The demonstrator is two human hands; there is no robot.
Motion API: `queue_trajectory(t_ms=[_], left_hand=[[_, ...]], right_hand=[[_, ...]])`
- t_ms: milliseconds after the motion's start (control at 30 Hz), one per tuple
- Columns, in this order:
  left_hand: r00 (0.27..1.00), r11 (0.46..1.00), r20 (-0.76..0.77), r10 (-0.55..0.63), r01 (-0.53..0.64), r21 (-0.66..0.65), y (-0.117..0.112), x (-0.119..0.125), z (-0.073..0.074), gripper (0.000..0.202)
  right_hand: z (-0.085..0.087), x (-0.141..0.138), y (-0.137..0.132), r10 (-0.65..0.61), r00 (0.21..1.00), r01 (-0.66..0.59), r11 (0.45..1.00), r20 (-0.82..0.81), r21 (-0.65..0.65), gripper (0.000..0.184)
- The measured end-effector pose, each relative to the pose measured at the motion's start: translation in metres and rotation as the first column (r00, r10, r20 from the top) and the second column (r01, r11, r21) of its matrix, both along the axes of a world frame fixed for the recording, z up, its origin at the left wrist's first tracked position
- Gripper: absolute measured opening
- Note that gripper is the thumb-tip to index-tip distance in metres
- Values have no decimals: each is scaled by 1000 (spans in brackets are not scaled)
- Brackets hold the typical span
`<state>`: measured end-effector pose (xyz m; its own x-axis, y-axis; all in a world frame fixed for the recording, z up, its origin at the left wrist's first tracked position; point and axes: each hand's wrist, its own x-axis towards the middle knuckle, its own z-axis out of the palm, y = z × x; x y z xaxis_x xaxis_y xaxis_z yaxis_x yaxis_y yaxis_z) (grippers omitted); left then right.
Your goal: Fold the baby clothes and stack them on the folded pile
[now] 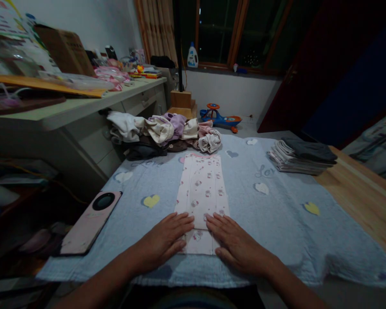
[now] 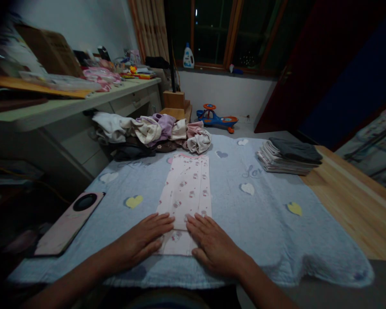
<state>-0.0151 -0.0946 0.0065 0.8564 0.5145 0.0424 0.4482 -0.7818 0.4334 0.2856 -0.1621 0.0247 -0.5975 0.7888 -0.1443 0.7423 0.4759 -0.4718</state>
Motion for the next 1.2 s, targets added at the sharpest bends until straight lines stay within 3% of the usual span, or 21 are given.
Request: queue_trajectory(t_ms=[133,267,400,533,633,933,1200], left_hand=[[993,993,70,95,-99,64,9,-12,-2,48],[989,982,-5,147,-146,118,14,-26,-1,60],[980,981,-123,157,-140,137,8,-31,3,65],[983,985,-162,88,-61,164,-3,-27,8,72],[983,980,-175,51,-16,199,-8,-22,9,75],[995,956,-97,5,24,292,-15,-26,8,69],[999,875,50,-15,-11,484,-16,-29,-8,39]], right_hand=[[11,10,-3,-23,999,26,998,-45,65,50],[11,19,-8,-75,996,84,970,-51,229,39],[7,22,-19,-55,996,33,961,73,275,51],[7,22,-27,-40,993,11,964,106,267,70],[6,21,-28,-39,996,15,956,76,293,66],[-26,19,-25,-52,997,72,849,-53,524,43],[-27,12,-19,-49,990,118,793,-129,598,24]])
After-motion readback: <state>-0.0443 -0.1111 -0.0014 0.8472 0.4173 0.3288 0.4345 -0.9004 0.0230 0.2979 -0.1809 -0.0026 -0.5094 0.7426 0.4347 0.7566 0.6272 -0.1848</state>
